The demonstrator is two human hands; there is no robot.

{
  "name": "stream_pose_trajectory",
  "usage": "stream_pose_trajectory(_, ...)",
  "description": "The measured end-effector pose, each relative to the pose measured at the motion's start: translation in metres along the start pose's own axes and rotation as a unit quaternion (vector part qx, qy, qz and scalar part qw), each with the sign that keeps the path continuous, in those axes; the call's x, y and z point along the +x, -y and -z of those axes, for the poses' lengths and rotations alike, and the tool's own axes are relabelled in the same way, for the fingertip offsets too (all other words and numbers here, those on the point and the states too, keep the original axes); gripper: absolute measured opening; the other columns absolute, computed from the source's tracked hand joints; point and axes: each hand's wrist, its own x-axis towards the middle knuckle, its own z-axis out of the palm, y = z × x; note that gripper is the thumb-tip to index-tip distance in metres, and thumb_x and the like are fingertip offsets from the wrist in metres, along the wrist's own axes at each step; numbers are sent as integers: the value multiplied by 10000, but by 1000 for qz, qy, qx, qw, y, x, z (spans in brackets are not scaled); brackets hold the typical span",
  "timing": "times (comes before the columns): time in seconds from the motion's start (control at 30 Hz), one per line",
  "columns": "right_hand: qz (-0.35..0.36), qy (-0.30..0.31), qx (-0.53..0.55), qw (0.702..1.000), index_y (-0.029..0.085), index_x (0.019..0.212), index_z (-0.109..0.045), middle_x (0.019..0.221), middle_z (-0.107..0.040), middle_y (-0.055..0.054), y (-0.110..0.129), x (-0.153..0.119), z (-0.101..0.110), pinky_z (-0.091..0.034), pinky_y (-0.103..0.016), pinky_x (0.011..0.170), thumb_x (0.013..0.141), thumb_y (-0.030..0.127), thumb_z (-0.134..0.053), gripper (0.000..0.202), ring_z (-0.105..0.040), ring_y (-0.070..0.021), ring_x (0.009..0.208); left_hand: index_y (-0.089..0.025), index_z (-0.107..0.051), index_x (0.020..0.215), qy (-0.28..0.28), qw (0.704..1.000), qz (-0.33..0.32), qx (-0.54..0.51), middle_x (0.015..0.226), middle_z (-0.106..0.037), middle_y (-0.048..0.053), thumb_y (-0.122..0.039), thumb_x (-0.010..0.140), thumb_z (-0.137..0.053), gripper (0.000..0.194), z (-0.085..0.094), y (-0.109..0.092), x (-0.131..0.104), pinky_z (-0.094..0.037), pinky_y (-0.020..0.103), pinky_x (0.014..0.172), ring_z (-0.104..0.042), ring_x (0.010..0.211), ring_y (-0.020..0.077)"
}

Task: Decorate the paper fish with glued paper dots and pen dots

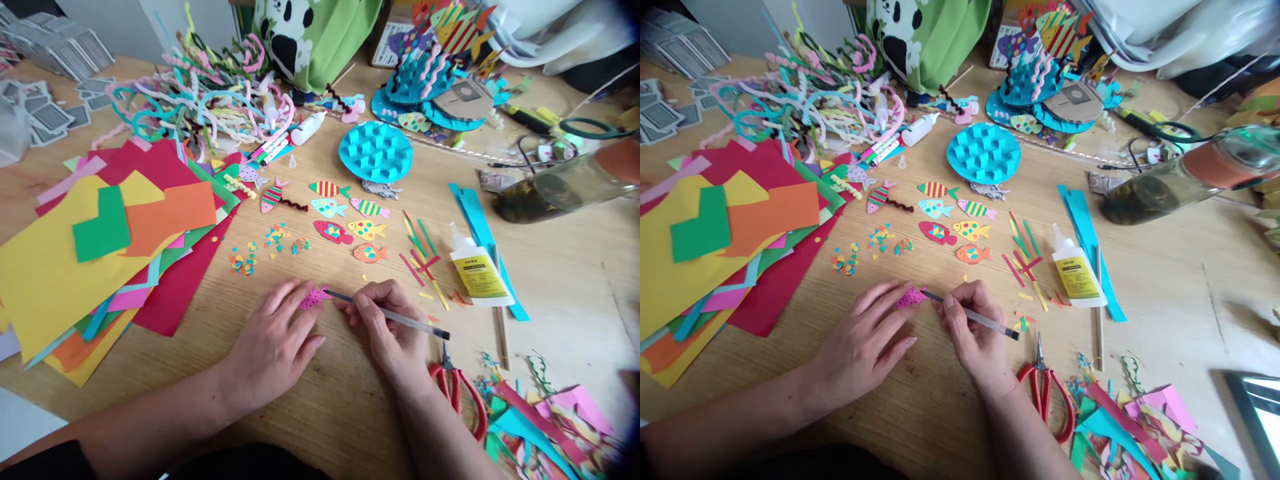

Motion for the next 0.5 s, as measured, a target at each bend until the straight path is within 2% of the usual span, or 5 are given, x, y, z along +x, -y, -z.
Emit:
stream_pose_trajectory(0.23,12,-23,-15,1000,204,825,-565,669,-601,15,0,3,-1,-431,-224,511,914,282,-594,122,-564,-108,574,-160,-658,1134,12,1000,4,-11,1383,-504,146,-262,923,-560,254,1,-1,-1,-427,518,1060,-417,1279,323)
stream_pose_trajectory(0.37,-17,-54,2,998,199,795,-553,621,-595,27,-1,3,0,-412,-210,418,905,301,-597,156,-536,-95,459,-167,-665,1118,15,1000,5,-8,1376,-500,145,-263,908,-587,244,2,-2,-1,-424,515,1055,-419,1264,320)
stream_pose_trajectory(0.5,-35,-55,-6,998,194,751,-544,556,-573,34,-1,3,0,-375,-199,366,893,314,-598,193,-481,-85,395,-173,-660,1128,19,1000,10,-12,1376,-499,138,-254,900,-598,250,2,-2,-1,-434,504,1048,-420,1258,312)
